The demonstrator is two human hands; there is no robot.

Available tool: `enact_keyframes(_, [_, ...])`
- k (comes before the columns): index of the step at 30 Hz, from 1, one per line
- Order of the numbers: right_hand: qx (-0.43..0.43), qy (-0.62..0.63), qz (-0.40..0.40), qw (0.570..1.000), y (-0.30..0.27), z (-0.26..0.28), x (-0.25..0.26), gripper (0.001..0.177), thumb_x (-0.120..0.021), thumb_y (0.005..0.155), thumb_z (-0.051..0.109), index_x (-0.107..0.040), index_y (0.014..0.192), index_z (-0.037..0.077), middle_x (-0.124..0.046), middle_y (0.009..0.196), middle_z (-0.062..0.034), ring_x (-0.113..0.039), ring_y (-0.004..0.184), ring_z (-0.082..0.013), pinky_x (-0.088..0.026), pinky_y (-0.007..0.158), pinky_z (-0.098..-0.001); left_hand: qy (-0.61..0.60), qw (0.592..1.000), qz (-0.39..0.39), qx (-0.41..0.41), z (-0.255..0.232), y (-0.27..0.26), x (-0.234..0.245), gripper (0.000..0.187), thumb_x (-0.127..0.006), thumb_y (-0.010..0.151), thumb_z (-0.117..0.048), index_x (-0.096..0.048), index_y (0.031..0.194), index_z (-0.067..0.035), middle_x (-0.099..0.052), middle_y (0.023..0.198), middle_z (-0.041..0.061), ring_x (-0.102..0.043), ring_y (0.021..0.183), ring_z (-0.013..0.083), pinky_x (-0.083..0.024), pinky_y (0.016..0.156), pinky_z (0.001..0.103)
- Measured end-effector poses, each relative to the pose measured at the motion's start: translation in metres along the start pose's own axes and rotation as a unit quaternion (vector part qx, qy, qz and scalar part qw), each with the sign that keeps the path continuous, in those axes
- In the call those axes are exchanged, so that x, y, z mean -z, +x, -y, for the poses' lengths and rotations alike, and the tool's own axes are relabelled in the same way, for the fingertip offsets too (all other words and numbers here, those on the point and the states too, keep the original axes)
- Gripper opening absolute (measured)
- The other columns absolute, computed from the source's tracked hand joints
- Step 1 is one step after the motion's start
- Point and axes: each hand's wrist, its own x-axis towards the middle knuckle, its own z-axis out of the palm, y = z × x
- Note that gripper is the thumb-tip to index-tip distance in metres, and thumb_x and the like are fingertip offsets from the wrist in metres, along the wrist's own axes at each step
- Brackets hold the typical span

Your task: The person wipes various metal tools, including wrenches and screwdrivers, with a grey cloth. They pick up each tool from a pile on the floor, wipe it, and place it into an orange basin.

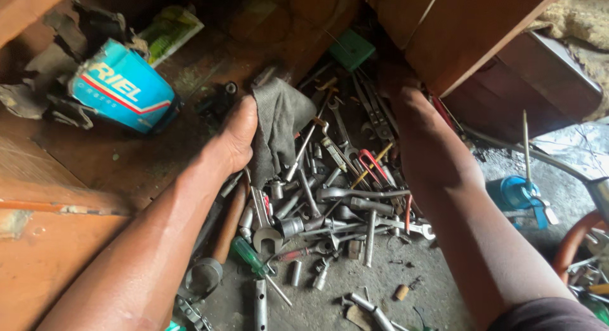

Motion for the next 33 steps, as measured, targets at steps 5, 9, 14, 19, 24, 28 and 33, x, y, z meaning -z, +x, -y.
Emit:
enact_keyframes(5, [0.004,-0.015,-0.011,1.000,-0.012,-0.005,-0.006,0.023,-0.068,0.091,0.023,-0.076,0.113,0.019,-0.077,0.099,-0.0183,-0.075,0.089,-0.0356,-0.060,0.079,-0.0499,0.021,1.000,-0.001,0.007,0.011,0.007,0.010,0.050,-0.051,0.093,-0.052,-0.071,0.100,-0.006,-0.074,0.093,0.012,-0.071,0.080,0.0242,-0.062,0.073,0.042])
enact_keyframes(9, [0.055,-0.012,-0.051,0.997,-0.047,-0.002,0.008,0.023,-0.068,0.092,0.023,-0.076,0.113,0.019,-0.076,0.099,-0.0191,-0.075,0.091,-0.0368,-0.060,0.080,-0.0509,-0.018,0.999,-0.029,0.013,0.033,0.011,0.023,0.050,-0.050,0.092,-0.050,-0.070,0.102,-0.006,-0.074,0.094,0.012,-0.071,0.081,0.0245,-0.062,0.073,0.042])
enact_keyframes(14, [0.146,0.025,-0.028,0.989,-0.126,0.011,0.049,0.045,-0.074,0.080,0.023,-0.069,0.125,0.030,-0.075,0.092,-0.0170,-0.074,0.085,-0.0365,-0.060,0.075,-0.0513,-0.066,0.997,-0.035,0.012,0.053,0.020,0.026,0.049,-0.050,0.092,-0.048,-0.070,0.103,-0.005,-0.074,0.096,0.013,-0.071,0.082,0.0249,-0.061,0.073,0.042])
enact_keyframes(19, [0.105,0.148,-0.079,0.980,-0.167,0.000,0.062,0.030,-0.070,0.085,0.022,-0.072,0.115,0.023,-0.076,0.093,-0.0115,-0.073,0.086,-0.0340,-0.060,0.076,-0.0492,-0.087,0.996,-0.023,0.005,0.055,0.018,0.021,0.048,-0.050,0.092,-0.046,-0.069,0.105,-0.004,-0.073,0.097,0.014,-0.071,0.083,0.0254,-0.060,0.073,0.042])
enact_keyframes(24, [0.009,0.124,0.108,0.986,-0.180,-0.012,0.048,0.037,-0.067,0.081,0.012,-0.069,0.118,0.018,-0.072,0.086,-0.0134,-0.073,0.075,-0.0274,-0.063,0.063,-0.0438,-0.088,0.996,-0.011,0.000,0.051,0.006,0.018,0.047,-0.050,0.092,-0.045,-0.068,0.106,-0.003,-0.073,0.099,0.015,-0.071,0.084,0.0258,-0.060,0.073,0.043])
enact_keyframes(28, [-0.053,0.080,0.049,0.994,-0.205,0.001,0.025,0.023,-0.068,0.092,0.023,-0.067,0.107,0.006,-0.070,0.082,-0.0167,-0.071,0.072,-0.0277,-0.061,0.059,-0.0416,-0.087,0.996,0.013,0.001,0.045,0.004,0.013,0.047,-0.049,0.092,-0.043,-0.068,0.108,-0.003,-0.073,0.100,0.016,-0.071,0.085,0.0261,-0.060,0.073,0.043])
enact_keyframes(33, [-0.054,0.023,-0.060,0.996,-0.202,0.010,-0.015,0.019,-0.062,0.096,0.015,-0.073,0.083,0.006,-0.073,0.081,-0.0145,-0.073,0.072,-0.0241,-0.058,0.059,-0.0396,-0.084,0.996,0.034,0.006,0.048,-0.007,0.012,0.046,-0.049,0.092,-0.041,-0.067,0.109,-0.002,-0.072,0.102,0.017,-0.071,0.086,0.0266,-0.059,0.073,0.043])
